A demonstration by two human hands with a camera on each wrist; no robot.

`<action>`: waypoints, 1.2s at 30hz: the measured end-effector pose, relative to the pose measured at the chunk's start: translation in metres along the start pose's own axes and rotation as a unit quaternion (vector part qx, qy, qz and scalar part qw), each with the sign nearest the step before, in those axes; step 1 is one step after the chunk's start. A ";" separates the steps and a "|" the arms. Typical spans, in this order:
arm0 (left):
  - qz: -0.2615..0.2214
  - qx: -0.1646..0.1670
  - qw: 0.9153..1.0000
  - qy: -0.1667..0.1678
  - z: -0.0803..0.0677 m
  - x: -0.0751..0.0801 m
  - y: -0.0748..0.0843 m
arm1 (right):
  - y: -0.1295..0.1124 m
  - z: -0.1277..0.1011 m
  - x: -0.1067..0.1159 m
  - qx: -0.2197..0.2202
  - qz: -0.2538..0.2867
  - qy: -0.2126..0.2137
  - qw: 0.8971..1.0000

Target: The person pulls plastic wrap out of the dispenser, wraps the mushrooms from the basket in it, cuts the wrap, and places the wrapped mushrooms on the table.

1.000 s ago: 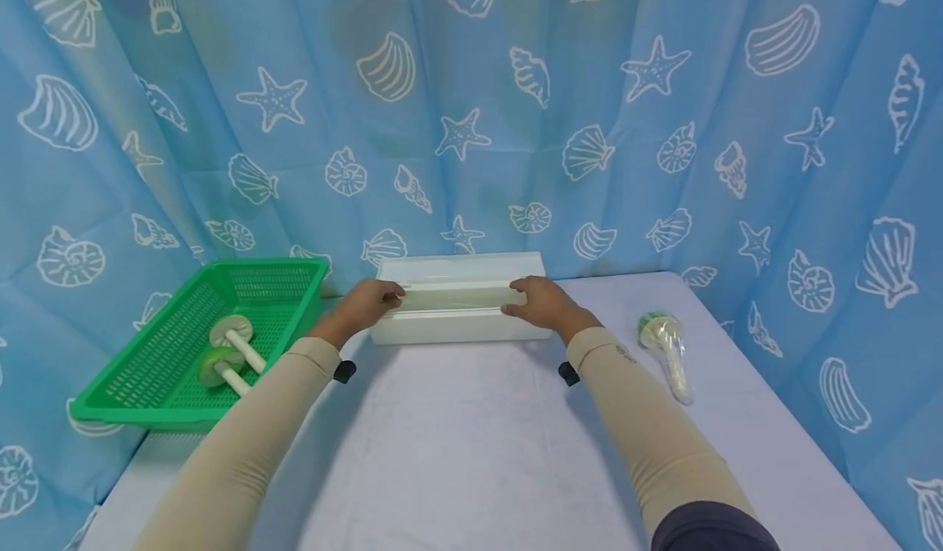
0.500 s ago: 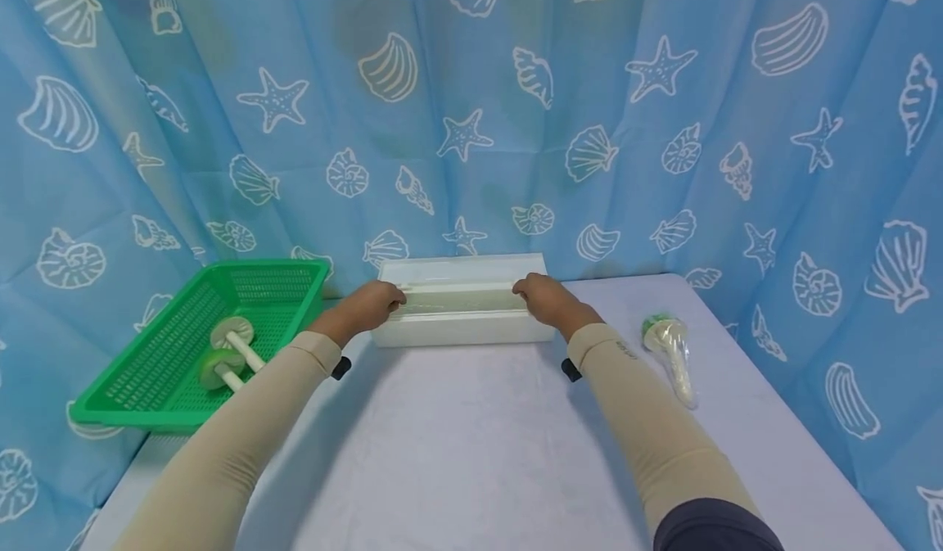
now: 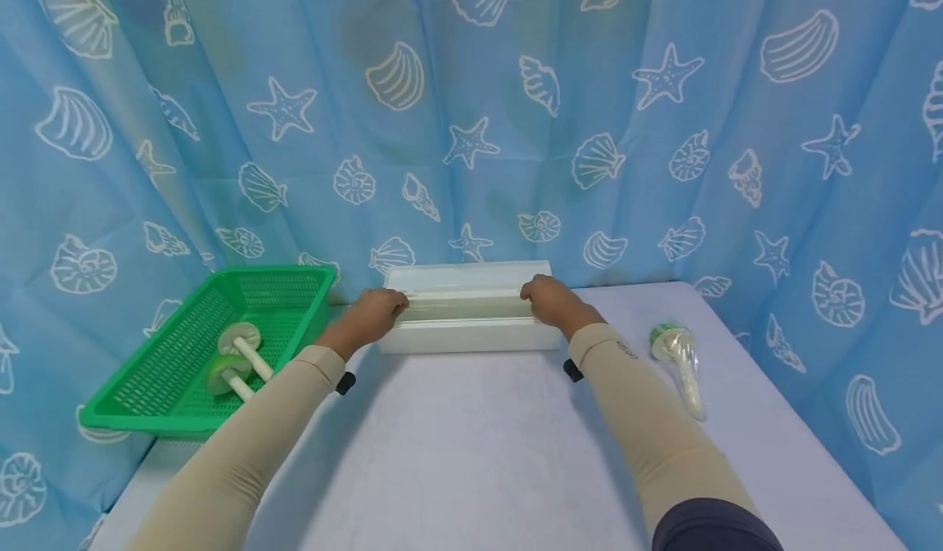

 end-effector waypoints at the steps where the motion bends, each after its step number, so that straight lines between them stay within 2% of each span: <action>1: 0.005 0.001 1.000 0.003 0.001 -0.001 0.000 | 0.000 0.000 0.000 0.004 -0.011 -0.002 1.000; 5: 0.020 0.006 1.000 0.008 0.002 -0.001 0.000 | -0.001 -0.002 -0.002 0.010 -0.059 -0.017 0.998; 9: 0.029 -0.010 0.999 0.032 -0.002 0.002 0.002 | -0.003 -0.007 -0.004 0.016 -0.095 -0.022 0.995; 13: 0.037 -0.042 0.996 0.074 -0.009 0.007 0.006 | -0.002 -0.013 -0.007 0.024 -0.074 -0.011 0.997; 17: 0.044 -0.064 0.989 0.124 -0.012 0.010 0.005 | -0.001 -0.015 -0.002 0.023 -0.049 0.024 0.998; 21: 0.037 -0.081 0.982 0.169 -0.012 0.015 0.002 | -0.004 -0.015 0.010 0.020 -0.108 0.053 0.993; 25: 0.026 -0.092 0.974 0.206 -0.015 0.030 0.002 | -0.013 -0.013 0.027 0.021 -0.152 0.077 0.985; 32: 0.032 -0.099 0.971 0.215 -0.017 0.055 0.004 | -0.023 -0.012 0.050 0.021 -0.159 0.111 0.981; 36: 0.026 -0.104 0.971 0.214 -0.014 0.064 0.005 | -0.025 -0.016 0.057 0.018 -0.157 0.114 0.981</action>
Point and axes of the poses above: each hand's wrist, its own z-axis towards the middle knuckle, its own x-axis out of the back of the hand, y = z × x, the point moved 7 cm from there along z, towards the middle knuckle, and after that the axes turned 12 degrees about x, right-handed, at the moved point
